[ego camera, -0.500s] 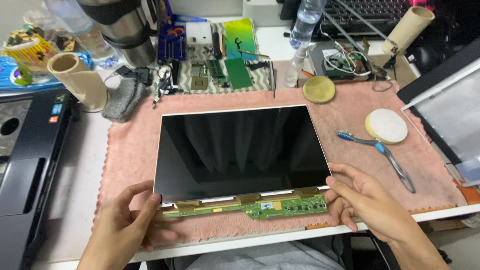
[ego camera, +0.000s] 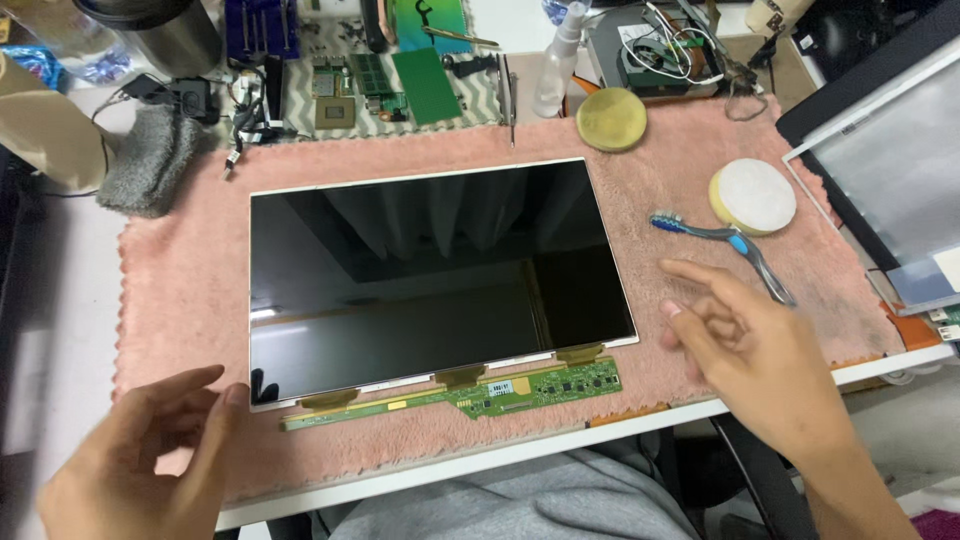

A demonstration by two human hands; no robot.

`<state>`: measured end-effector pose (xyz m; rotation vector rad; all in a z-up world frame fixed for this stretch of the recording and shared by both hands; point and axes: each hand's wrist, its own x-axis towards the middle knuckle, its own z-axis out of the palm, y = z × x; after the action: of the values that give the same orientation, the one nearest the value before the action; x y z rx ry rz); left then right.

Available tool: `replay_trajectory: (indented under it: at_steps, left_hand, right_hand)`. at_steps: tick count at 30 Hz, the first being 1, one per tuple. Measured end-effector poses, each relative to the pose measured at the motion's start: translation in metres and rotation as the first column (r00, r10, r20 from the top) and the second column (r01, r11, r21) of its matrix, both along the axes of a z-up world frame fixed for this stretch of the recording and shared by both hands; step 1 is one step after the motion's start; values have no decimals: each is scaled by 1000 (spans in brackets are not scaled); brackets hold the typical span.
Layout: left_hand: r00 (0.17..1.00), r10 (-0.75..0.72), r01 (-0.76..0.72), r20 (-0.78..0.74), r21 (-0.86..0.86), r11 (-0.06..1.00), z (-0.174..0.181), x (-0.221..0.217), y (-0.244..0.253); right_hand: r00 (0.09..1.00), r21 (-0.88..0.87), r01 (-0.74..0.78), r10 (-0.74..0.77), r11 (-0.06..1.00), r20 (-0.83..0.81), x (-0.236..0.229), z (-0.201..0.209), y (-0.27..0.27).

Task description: The person assembles a laptop screen by placing a white backlight diffuser onto a metal frame, then positioning the LCD panel on top. They align the components and use a screwdriver to secure the frame.

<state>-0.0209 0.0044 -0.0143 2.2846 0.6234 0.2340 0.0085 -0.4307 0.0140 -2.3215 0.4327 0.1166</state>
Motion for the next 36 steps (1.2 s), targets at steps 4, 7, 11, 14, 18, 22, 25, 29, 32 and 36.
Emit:
replay_trajectory:
  at_steps: [4,7,11,14,18,22,25,29,32,36]
  left_hand:
    - [997,-75,74,28,51,996,-2,7,-2]
    - [997,-49,47,-57,-26,999,3,10,-10]
    - [999,-3,-8,-49,-204,979,18,11,-21]
    - [997,-19,5,-69,-192,981,10,11,-14]
    - [997,-70,75,34,-197,977,-4,8,-8]
    - [995,-98,89,-32,-224,971,8,13,-8]
    - [991,-117,95,-70,-264,960,15,15,-5]
    - [943,-327,330,62,-54,942,7,18,-3]
    - [889,-408,409,206,41,912,7,40,-19]
    - [713,-599,547,364,246,800,-36,97,-28]
  right_hand:
    - [983,-108,-91,106,990,152,0,-13,-12]
    - [961,-136,-164,189,977,200,1,-15,-11]
    - [974,0,-180,178,984,141,1,-13,2]
    - [952,-30,-221,222,975,210,2,-16,7]
    - [877,-155,-329,362,932,316,13,-21,8]
    - [791,-317,-417,513,851,335,51,-38,0]
    - [679,-459,-474,644,751,353,94,-55,-3]
    - [554,-564,-527,761,635,338,130,-73,1]
    - [665,-521,-544,716,658,210,136,-73,23]
    - [669,-580,-550,733,601,126,137,-80,26]
